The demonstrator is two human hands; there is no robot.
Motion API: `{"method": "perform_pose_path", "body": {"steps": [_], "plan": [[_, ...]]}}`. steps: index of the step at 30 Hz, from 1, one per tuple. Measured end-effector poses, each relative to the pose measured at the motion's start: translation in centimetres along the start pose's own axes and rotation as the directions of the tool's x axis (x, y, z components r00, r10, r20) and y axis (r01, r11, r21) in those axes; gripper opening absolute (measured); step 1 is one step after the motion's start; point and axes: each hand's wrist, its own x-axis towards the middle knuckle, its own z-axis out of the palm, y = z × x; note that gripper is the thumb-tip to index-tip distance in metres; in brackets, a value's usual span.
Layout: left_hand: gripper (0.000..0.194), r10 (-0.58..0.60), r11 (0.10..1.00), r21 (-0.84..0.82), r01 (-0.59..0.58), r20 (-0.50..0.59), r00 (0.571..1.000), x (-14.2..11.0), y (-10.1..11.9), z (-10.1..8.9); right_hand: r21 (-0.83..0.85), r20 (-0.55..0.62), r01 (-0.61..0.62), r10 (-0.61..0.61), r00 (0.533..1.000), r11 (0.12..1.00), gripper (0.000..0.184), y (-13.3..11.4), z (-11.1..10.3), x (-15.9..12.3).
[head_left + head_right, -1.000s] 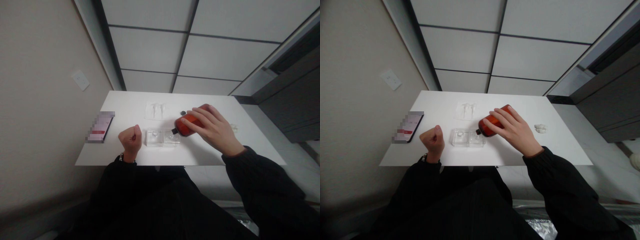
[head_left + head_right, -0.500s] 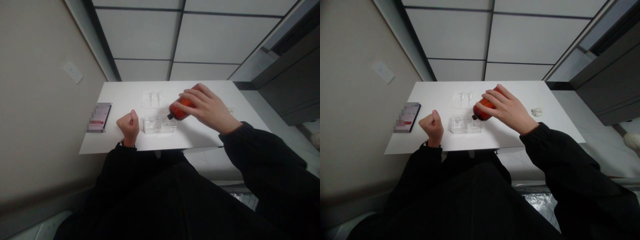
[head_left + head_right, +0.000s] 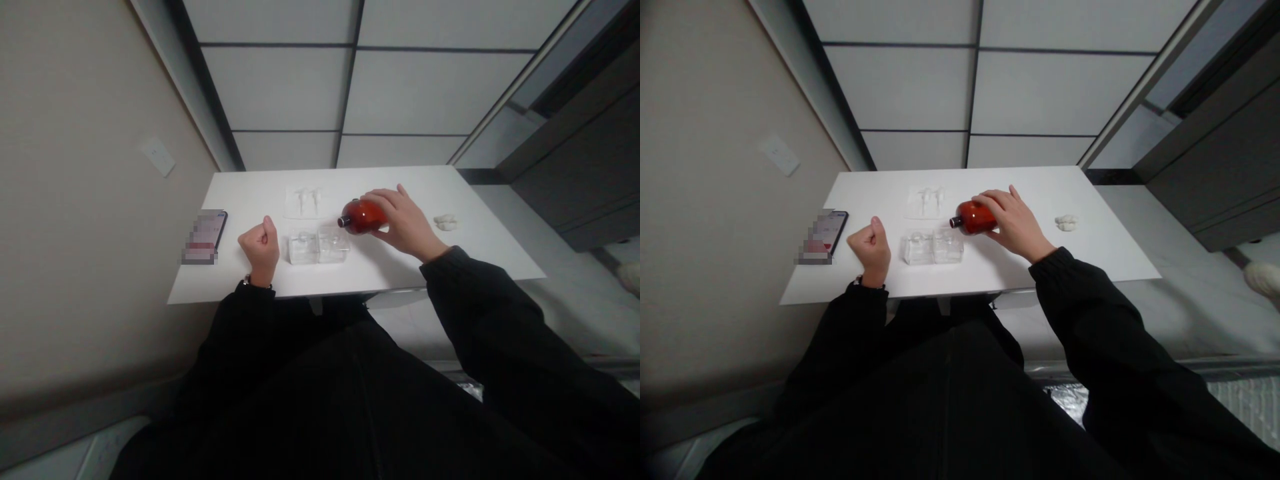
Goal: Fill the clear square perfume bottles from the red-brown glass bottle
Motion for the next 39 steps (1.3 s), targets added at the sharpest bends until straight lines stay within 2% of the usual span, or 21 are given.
{"method": "perform_pose_path", "body": {"steps": [5,8,12,19,24,28,35,39], "plan": [[0.064,-0.039,0.999,-0.029,0.039,0.001,0.999,-0.1,-0.3,0.2,0.145,-0.069,-0.018,0.028,0.997,0.989,0.067,0.5,0.4,0.9],[0.064,-0.040,0.999,-0.029,0.040,0.002,0.999,-0.2,-0.6,0.2,0.178,-0.113,0.058,-0.039,0.993,0.982,0.066,0.3,0.9,2.1],[0.064,-0.047,0.999,-0.026,0.047,0.003,0.999,-0.2,-0.7,0.2,0.207,-0.104,0.152,-0.132,0.986,0.967,0.063,-0.3,1.7,4.1],[0.064,-0.072,0.997,-0.028,0.072,0.004,0.997,-0.2,-0.5,0.2,0.115,-0.079,0.307,-0.299,0.951,0.945,0.056,-1.1,2.8,7.4],[0.065,-0.084,0.996,-0.030,0.084,-0.002,0.996,-0.3,-0.5,0.2,0.074,-0.017,0.357,-0.356,0.934,0.931,0.052,-1.8,3.6,8.9],[0.065,-0.087,0.996,-0.036,0.087,-0.001,0.996,-0.3,-0.5,0.2,0.079,-0.006,0.382,-0.383,0.924,0.921,0.050,-2.1,3.9,9.4],[0.066,-0.090,0.995,-0.041,0.090,0.003,0.996,-0.2,-0.3,0.2,-0.008,-0.019,0.448,-0.449,0.894,0.894,0.044,-2.3,3.7,9.7],[0.066,-0.099,0.994,-0.044,0.099,0.003,0.995,-0.2,-0.2,0.2,-0.017,-0.013,0.451,-0.452,0.892,0.892,0.044,-2.6,3.7,9.9]]}}
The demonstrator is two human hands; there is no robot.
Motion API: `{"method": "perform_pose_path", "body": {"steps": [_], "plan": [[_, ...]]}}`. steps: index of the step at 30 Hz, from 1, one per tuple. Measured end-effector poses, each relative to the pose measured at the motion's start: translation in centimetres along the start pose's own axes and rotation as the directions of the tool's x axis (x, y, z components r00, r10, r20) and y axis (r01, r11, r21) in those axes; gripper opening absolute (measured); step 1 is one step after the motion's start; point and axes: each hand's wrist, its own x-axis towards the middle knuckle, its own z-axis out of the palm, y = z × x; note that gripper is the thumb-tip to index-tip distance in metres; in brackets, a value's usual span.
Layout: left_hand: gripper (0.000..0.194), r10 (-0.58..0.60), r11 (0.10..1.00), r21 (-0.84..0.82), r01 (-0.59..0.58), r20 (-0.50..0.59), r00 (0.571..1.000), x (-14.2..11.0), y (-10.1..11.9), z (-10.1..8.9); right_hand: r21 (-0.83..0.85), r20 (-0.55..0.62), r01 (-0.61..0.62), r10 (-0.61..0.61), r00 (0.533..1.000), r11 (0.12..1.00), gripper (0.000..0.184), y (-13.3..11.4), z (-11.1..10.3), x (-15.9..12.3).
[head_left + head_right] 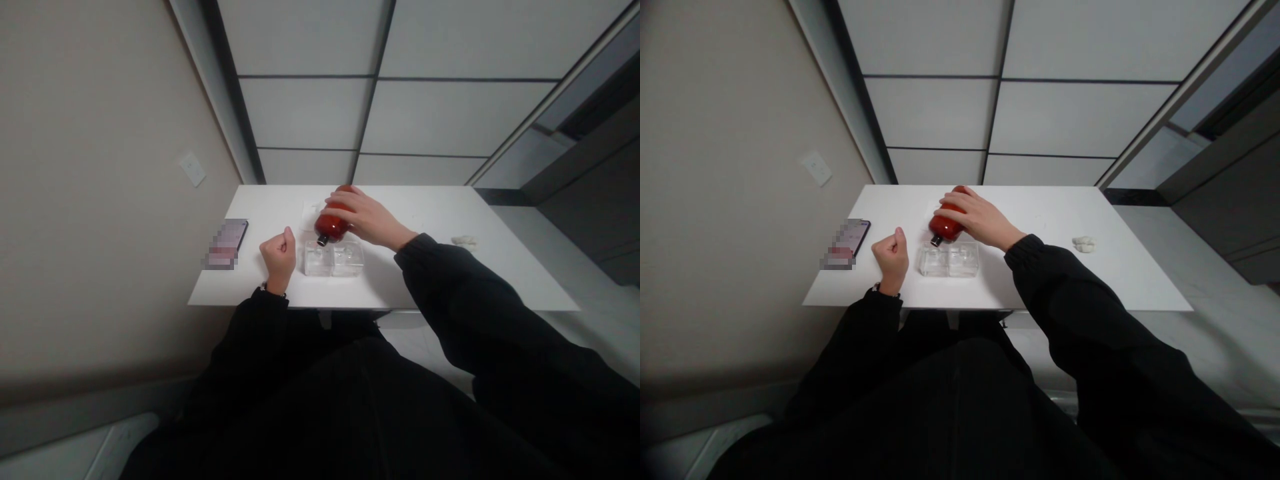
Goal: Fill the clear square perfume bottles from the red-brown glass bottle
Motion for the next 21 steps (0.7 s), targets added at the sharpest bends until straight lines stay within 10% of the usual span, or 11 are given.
{"method": "perform_pose_path", "body": {"steps": [21], "plan": [[0.068,-0.008,1.000,0.010,0.008,0.005,1.000,0.0,-0.2,0.0,-0.056,0.043,0.106,-0.104,0.994,0.993,0.057,-0.5,-1.5,0.7]]}}
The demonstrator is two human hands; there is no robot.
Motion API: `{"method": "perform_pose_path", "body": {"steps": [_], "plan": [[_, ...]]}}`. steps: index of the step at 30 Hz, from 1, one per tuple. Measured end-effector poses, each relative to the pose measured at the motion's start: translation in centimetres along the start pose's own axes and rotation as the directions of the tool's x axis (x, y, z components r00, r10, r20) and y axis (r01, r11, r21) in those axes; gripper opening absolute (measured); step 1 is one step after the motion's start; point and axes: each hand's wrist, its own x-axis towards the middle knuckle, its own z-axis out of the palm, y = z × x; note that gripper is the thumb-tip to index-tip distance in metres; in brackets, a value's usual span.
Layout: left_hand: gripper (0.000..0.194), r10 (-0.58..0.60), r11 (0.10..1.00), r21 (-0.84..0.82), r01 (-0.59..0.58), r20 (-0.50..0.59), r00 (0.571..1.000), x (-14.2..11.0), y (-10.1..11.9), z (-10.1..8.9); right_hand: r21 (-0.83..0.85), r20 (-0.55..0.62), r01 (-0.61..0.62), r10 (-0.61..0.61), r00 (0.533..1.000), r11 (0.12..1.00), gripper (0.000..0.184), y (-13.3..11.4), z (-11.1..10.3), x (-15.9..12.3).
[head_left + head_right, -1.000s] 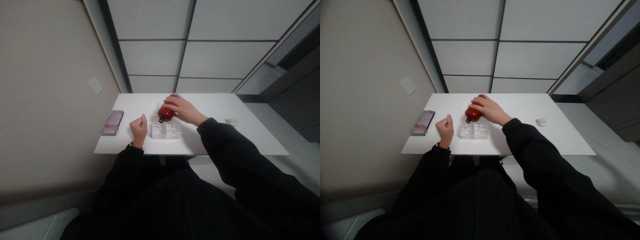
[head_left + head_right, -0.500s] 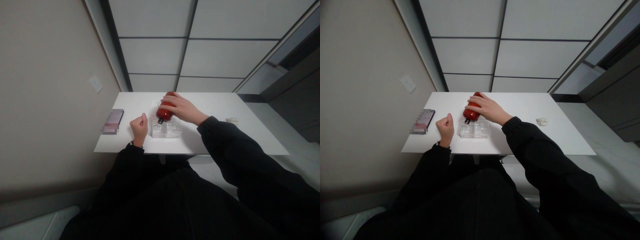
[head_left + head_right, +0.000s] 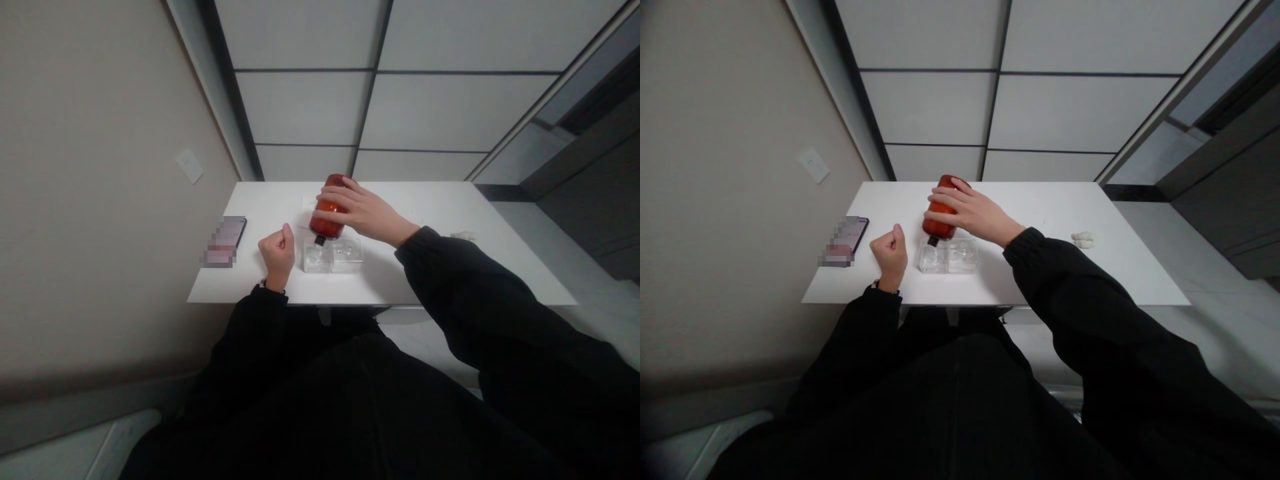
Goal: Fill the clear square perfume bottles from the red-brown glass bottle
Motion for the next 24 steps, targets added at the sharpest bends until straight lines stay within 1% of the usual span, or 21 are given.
{"method": "perform_pose_path", "body": {"steps": [5,8,13,19,24], "plan": [[0.068,0.005,1.000,0.000,-0.005,0.004,1.000,-0.01,0.04,-0.01,-0.012,-0.004,0.010,-0.010,1.000,1.000,0.064,-0.04,0.00,0.01],[0.067,0.006,1.000,0.002,-0.006,0.002,1.000,0.02,0.00,0.00,-0.046,-0.016,0.024,-0.025,1.000,0.999,0.065,-0.03,-0.03,0.01],[0.067,0.000,1.000,0.000,0.000,0.006,1.000,0.08,-0.01,-0.02,-0.088,0.003,0.053,-0.053,0.999,0.995,0.065,0.00,-0.28,0.09],[0.068,-0.016,1.000,-0.007,0.016,0.004,1.000,0.04,0.05,-0.01,-0.066,-0.004,0.053,-0.053,0.999,0.996,0.061,-0.02,-0.28,0.09],[0.068,-0.035,0.999,-0.014,0.035,0.000,0.999,0.03,-0.03,0.04,-0.040,0.018,0.039,-0.038,0.999,0.998,0.071,-0.05,-0.50,0.11]]}}
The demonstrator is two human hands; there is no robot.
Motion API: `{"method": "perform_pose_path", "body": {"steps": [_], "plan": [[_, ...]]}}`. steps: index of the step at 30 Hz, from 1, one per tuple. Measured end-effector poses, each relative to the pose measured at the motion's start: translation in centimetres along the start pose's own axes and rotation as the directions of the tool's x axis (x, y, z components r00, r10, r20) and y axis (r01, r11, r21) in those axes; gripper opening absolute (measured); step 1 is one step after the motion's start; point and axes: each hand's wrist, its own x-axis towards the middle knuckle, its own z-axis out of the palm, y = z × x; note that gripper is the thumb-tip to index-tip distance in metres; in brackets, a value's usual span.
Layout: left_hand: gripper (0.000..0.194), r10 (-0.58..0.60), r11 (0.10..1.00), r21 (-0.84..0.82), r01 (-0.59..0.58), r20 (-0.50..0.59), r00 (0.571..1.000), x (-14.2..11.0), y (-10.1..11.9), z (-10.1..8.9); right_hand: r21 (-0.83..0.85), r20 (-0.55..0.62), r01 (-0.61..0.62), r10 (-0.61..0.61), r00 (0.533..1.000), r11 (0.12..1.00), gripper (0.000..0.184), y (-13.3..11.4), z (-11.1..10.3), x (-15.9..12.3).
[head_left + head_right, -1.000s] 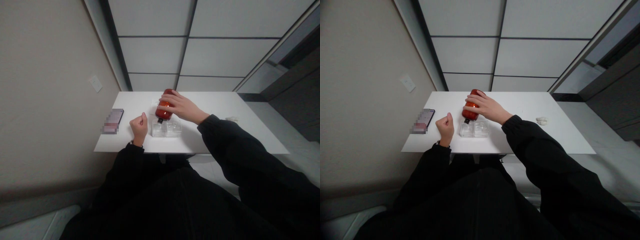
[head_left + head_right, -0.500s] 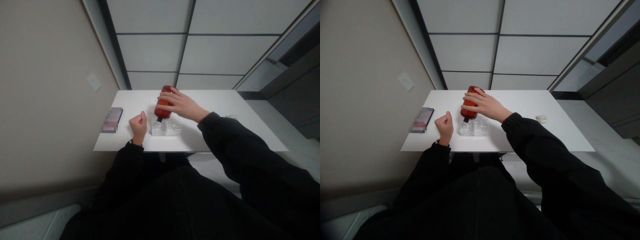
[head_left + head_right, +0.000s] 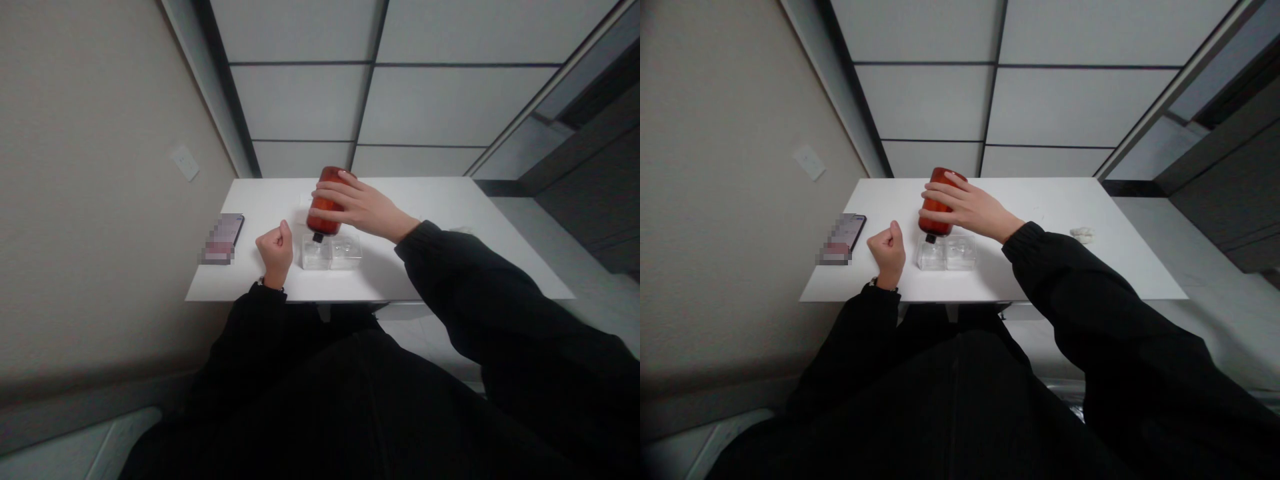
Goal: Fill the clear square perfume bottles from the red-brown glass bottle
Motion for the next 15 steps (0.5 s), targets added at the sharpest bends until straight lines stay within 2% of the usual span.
{"method": "perform_pose_path", "body": {"steps": [3,8,15], "plan": [[0.069,-0.013,1.000,-0.003,0.013,0.000,1.000,0.0,0.0,0.0,-0.019,0.032,0.028,-0.028,0.999,0.999,0.072,-0.1,-0.5,0.1],[0.068,-0.029,1.000,-0.010,0.029,0.013,1.000,0.0,0.1,-0.1,0.049,0.060,0.018,-0.021,0.998,0.999,0.083,-0.6,-1.8,0.5],[0.068,0.010,1.000,-0.008,-0.010,0.008,1.000,0.1,0.1,0.0,0.025,0.109,0.052,-0.054,0.993,0.998,0.095,-1.1,-2.6,0.9]]}}
